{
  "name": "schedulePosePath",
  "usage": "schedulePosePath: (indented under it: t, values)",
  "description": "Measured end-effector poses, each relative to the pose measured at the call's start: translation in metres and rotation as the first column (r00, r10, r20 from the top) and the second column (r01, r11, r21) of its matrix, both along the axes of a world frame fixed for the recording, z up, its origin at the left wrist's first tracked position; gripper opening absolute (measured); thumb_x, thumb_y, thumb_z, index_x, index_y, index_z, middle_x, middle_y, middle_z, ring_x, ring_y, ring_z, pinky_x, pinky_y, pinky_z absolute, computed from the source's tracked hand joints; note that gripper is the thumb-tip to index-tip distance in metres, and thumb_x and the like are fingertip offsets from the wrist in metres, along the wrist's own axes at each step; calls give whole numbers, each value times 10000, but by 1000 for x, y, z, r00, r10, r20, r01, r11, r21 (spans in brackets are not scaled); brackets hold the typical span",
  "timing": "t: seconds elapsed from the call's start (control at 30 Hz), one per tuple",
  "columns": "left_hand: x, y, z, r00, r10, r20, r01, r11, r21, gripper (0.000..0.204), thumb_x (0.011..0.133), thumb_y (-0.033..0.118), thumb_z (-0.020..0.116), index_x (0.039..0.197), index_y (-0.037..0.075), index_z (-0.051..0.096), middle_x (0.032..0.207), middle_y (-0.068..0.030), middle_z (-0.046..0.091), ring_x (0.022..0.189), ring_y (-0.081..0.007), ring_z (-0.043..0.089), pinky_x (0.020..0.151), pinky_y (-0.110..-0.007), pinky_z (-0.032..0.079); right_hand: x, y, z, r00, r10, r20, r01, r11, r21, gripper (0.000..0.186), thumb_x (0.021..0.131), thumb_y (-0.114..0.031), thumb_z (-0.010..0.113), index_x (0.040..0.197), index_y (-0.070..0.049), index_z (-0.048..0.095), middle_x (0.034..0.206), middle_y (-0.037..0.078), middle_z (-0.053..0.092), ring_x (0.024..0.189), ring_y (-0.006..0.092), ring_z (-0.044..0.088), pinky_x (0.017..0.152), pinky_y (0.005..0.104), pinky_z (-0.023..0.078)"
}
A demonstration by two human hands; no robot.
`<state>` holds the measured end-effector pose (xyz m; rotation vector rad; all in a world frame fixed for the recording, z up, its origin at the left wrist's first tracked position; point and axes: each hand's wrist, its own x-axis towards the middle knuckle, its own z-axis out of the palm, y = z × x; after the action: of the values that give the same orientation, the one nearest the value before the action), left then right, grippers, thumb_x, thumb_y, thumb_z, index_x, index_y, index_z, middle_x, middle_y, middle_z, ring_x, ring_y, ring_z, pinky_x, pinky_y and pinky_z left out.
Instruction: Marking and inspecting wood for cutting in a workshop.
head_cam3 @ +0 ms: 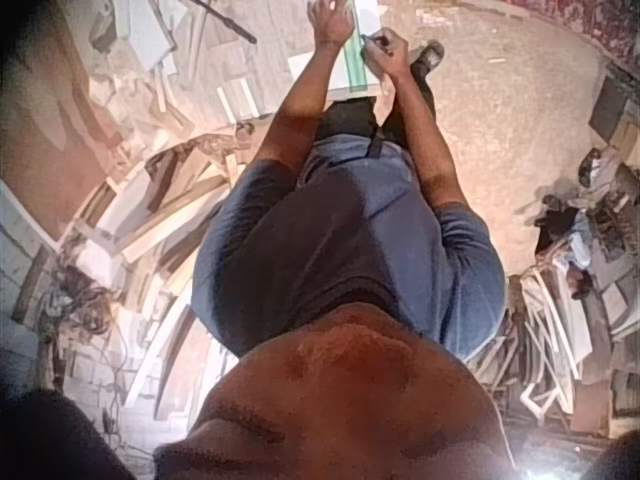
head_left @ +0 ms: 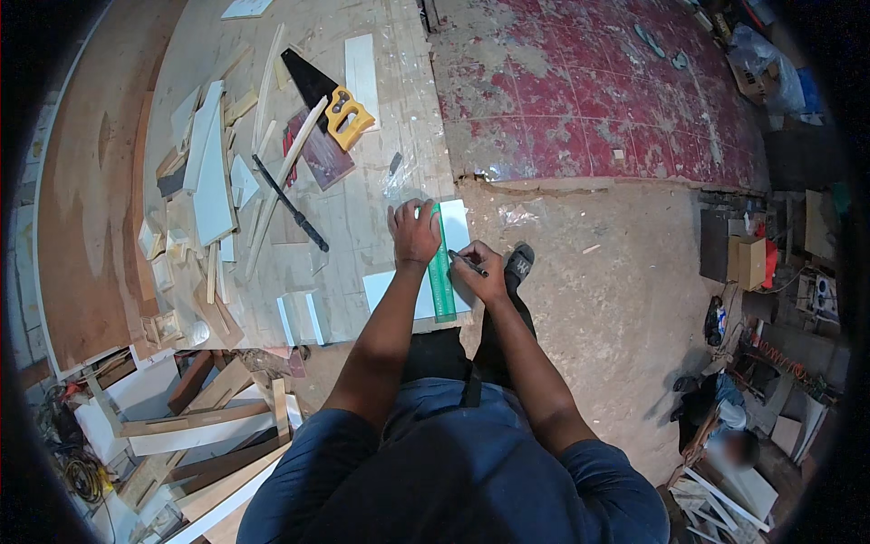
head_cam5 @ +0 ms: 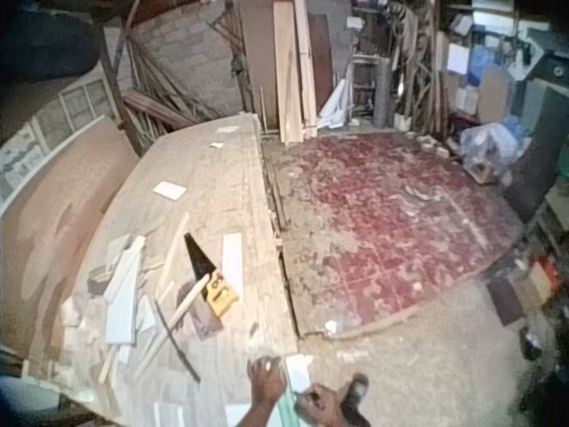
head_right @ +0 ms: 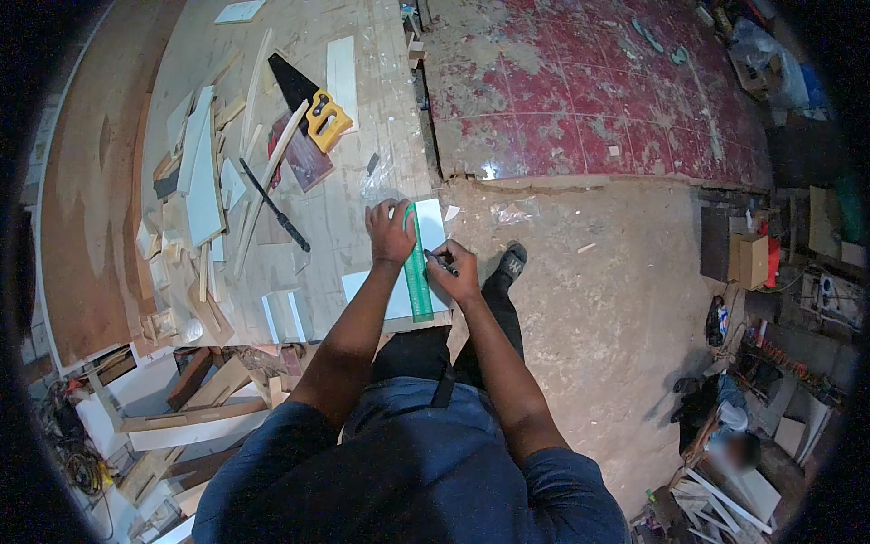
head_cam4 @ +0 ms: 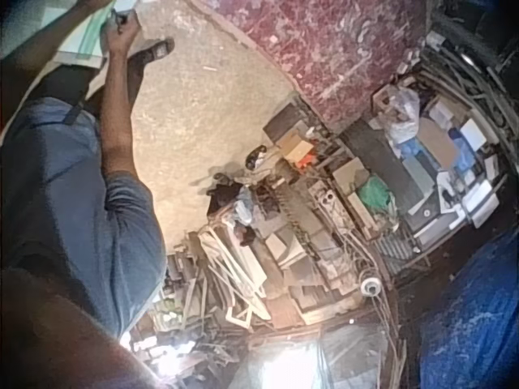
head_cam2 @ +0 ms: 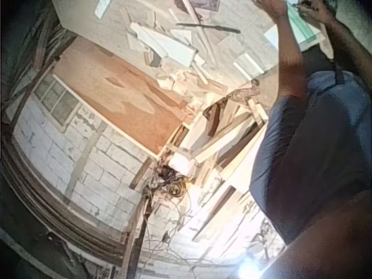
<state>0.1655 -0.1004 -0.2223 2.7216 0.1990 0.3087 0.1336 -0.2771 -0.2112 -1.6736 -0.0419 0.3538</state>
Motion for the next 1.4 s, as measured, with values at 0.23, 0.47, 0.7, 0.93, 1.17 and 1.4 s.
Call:
schedulePosePath:
  t: [0.23,0.47,0.7,0.93,1.17,1.4]
  values:
    - [0,-1,-1,1000,-6,7,6,1000,4,324,914,278,620,1201,128,642,1153,-89,550,1186,-302,502,1152,-611,247,1,-1,1,1000,17,-20,-18,999,-42,146,791,-74,743,900,0,680,767,55,667,713,91,599,674,280,494]
    - [0,0,-1,1000,1,12,-1,1000,-5,317,919,277,621,1196,126,648,1152,-90,552,1188,-300,502,1152,-609,245,3,0,1,999,27,-39,-28,999,-24,160,798,-95,739,914,4,692,792,59,679,739,102,618,706,285,507]
    - [0,0,-3,1000,-5,23,6,1000,-20,302,930,266,608,1195,124,635,1165,-111,554,1185,-327,505,1141,-614,254,4,-3,-1,994,0,-113,3,1000,25,163,829,-86,718,953,13,681,812,52,683,760,101,622,723,271,509]
    - [-1,5,-6,998,-31,50,36,995,-96,282,930,240,612,1188,127,623,1174,-120,554,1182,-349,505,1131,-628,262,-18,-6,21,989,-145,-4,145,987,64,308,861,-147,734,1133,-20,665,943,99,718,884,170,673,814,304,524]
    - [-1,6,-3,1000,-26,16,28,994,-106,282,938,256,600,1185,122,633,1173,-111,555,1200,-329,497,1159,-614,231,-62,-17,20,815,498,296,-275,783,-558,596,803,-288,775,1337,-121,570,1458,132,529,1406,438,358,1131,548,308]
    - [-1,7,-3,1000,-27,9,28,992,-127,285,944,250,584,1197,126,628,1186,-115,551,1214,-336,489,1165,-619,219,-62,-11,20,818,509,269,-259,743,-617,631,777,-288,791,1340,-119,563,1496,125,490,1402,447,359,1130,535,321]
